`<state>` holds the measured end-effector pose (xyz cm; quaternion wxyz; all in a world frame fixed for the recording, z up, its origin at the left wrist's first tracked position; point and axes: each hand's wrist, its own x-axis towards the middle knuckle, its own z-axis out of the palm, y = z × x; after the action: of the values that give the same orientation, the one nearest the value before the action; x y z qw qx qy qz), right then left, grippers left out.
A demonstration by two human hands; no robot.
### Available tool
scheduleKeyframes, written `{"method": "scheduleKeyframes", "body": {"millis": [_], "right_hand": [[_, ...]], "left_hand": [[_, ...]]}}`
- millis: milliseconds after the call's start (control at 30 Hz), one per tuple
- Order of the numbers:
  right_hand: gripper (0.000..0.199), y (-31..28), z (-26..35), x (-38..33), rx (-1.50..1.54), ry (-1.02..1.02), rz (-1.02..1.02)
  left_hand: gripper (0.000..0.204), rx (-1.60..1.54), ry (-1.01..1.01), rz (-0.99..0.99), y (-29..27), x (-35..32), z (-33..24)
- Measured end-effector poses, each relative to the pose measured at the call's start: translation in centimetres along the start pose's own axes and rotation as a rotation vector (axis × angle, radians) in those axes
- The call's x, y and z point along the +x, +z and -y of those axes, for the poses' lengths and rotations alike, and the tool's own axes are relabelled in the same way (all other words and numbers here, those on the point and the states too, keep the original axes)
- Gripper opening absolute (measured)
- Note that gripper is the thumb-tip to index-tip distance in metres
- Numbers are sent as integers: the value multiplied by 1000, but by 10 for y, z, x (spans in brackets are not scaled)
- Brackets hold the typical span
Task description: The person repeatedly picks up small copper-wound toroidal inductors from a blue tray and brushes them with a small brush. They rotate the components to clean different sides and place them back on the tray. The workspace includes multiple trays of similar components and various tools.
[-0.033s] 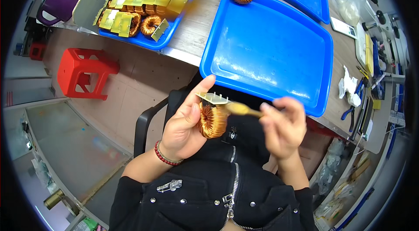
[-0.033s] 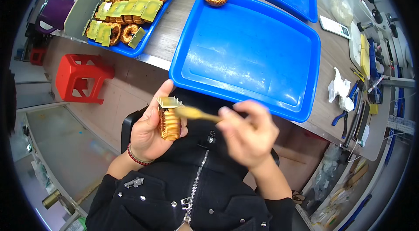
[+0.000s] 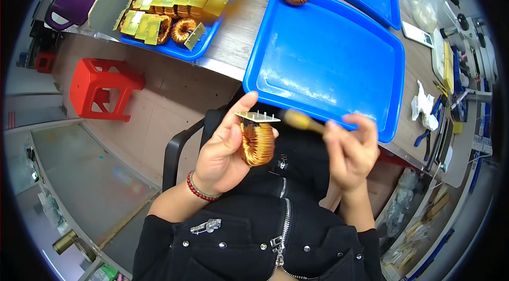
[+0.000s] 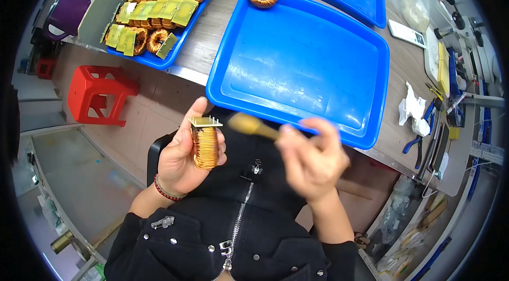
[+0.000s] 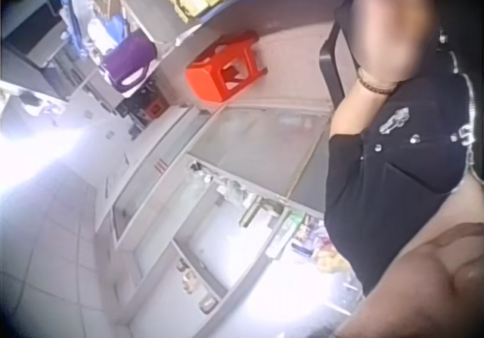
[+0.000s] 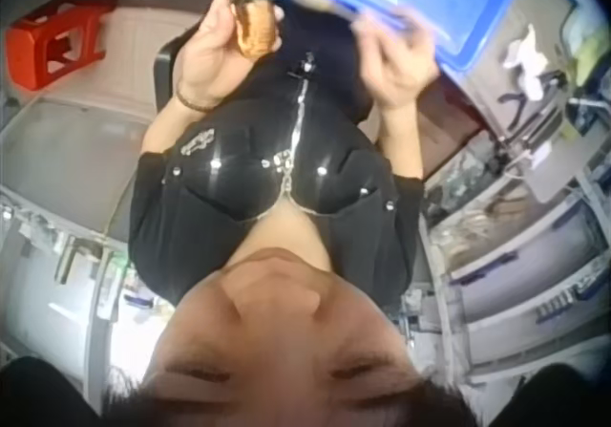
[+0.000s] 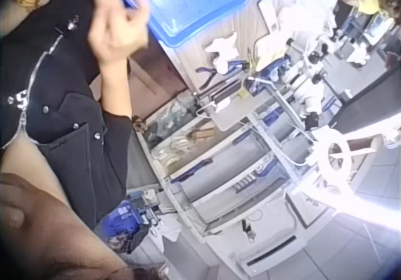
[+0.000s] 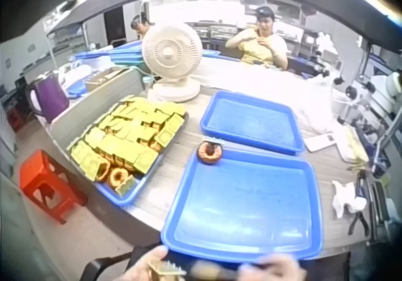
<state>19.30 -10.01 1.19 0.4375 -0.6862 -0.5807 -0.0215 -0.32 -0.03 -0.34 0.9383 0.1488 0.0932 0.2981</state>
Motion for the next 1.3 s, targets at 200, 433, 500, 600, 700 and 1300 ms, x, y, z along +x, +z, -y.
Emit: {"method": "scheduleKeyframes", "body": {"millis": [200,433,500,600,700,1300], "right_hand": [[18,-11,-6,-5,65,93,-40],[29,-6,14,-1,719,457,130],[27,1,20,10,783,374,256],[14,5,34,31,761,361,391],[9,6,36,39,812,488,449],[7,3,32,48,841,691,587]], "left_hand": [[47,459,197,-207,14,0,-2],[43,671,347,-186,26,-1,0],[43,696,348,-171,30,-3,0],[44,737,352,-145,34,-2,-2],[44,757,336,-155,39,-2,-4],[44,772,275,-193,38,-1,-2]]}}
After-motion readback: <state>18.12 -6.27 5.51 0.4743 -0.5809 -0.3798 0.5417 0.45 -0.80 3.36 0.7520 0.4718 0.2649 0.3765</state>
